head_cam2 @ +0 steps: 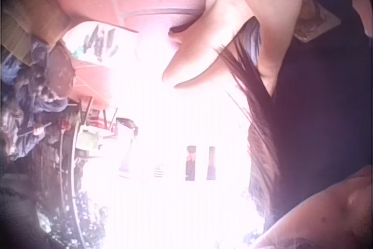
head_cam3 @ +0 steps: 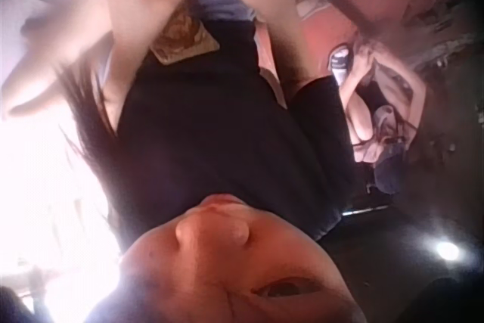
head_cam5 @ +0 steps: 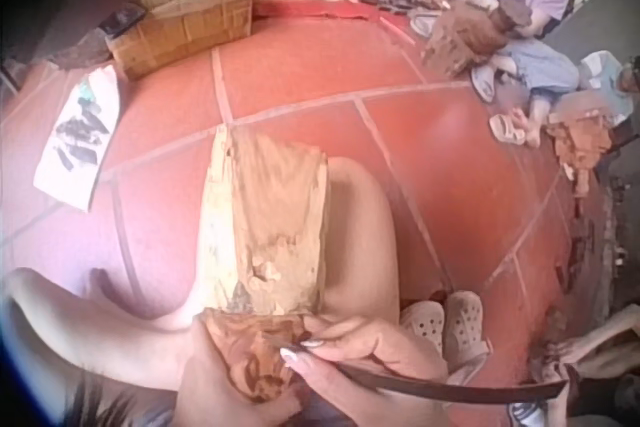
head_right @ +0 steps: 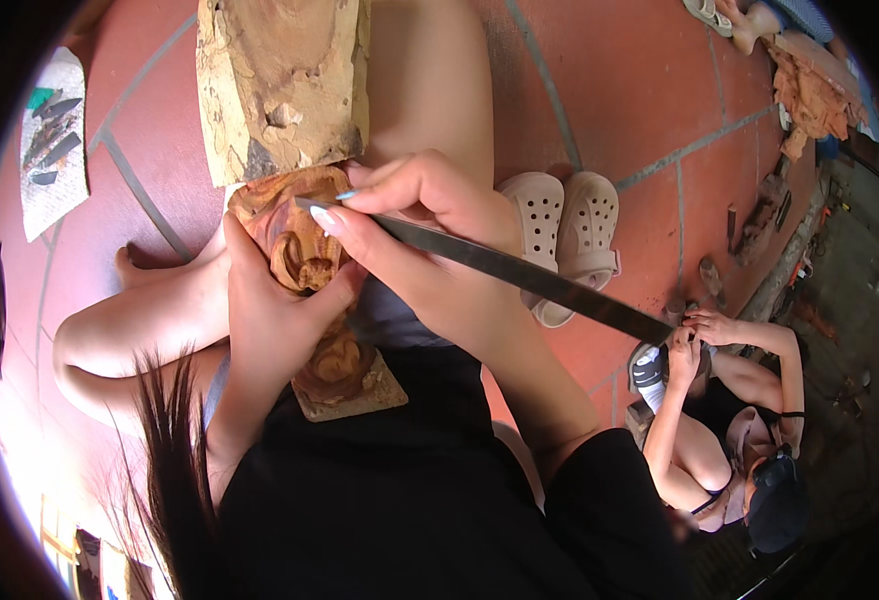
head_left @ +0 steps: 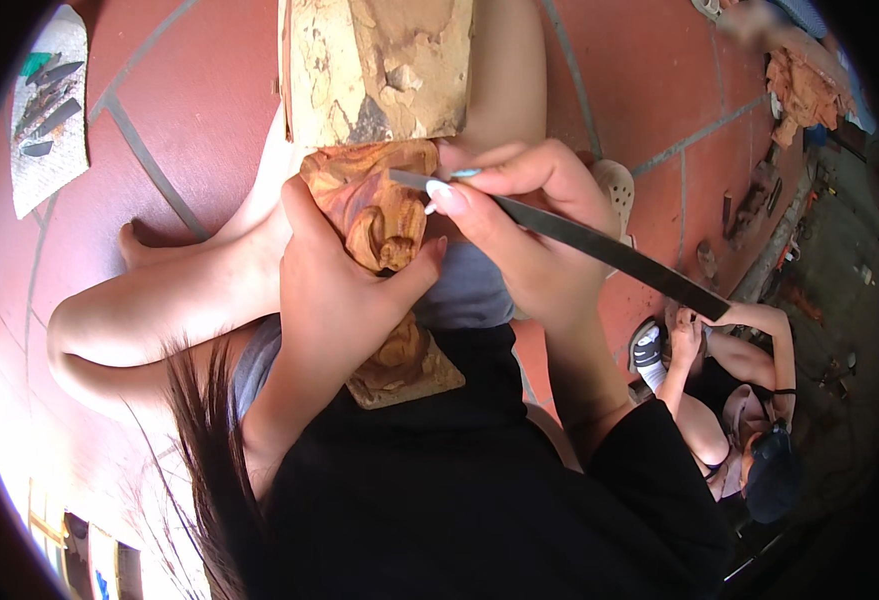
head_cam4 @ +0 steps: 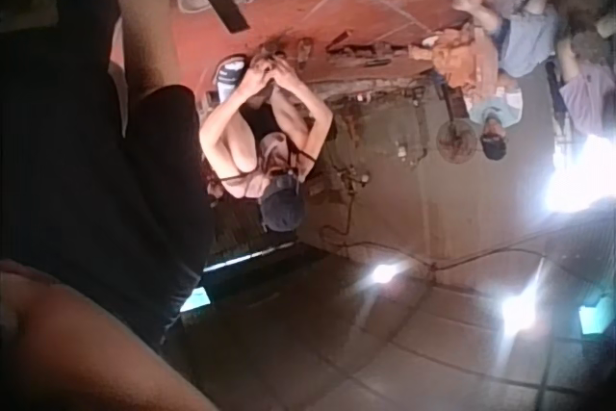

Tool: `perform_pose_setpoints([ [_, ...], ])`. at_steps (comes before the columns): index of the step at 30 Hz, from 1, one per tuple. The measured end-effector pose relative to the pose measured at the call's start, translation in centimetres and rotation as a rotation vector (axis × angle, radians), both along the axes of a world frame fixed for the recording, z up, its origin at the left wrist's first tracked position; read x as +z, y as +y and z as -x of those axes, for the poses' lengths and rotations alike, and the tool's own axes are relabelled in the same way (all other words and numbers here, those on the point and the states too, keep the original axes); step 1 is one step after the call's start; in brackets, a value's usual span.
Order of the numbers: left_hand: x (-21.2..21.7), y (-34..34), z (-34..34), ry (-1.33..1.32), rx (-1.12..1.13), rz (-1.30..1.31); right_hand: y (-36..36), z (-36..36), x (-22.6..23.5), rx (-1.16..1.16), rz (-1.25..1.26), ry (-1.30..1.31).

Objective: The person sits on a tiled floor and carves a wooden figurine using a chisel. They hold the wood in their left hand and use the chisel in their right hand to shape the details of the figurine.

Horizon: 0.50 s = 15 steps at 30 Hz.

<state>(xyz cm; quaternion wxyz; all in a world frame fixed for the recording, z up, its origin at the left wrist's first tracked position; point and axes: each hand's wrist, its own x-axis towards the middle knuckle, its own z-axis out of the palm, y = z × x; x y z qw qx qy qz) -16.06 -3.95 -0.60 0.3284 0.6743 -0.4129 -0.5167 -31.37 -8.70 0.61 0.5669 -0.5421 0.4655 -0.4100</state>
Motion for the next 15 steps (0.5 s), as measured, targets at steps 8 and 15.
perform_pose_setpoints([
  [8, -0.07, 0.20, 0.25, -0.001, 0.010, 0.001, -0.02, 0.54, -0.76, 0.002, 0.045, -0.213],
  [15, -0.15, 0.14, 0.24, 0.015, 0.010, 0.010, -0.47, 1.21, -0.85, 0.019, 0.045, -0.115],
])
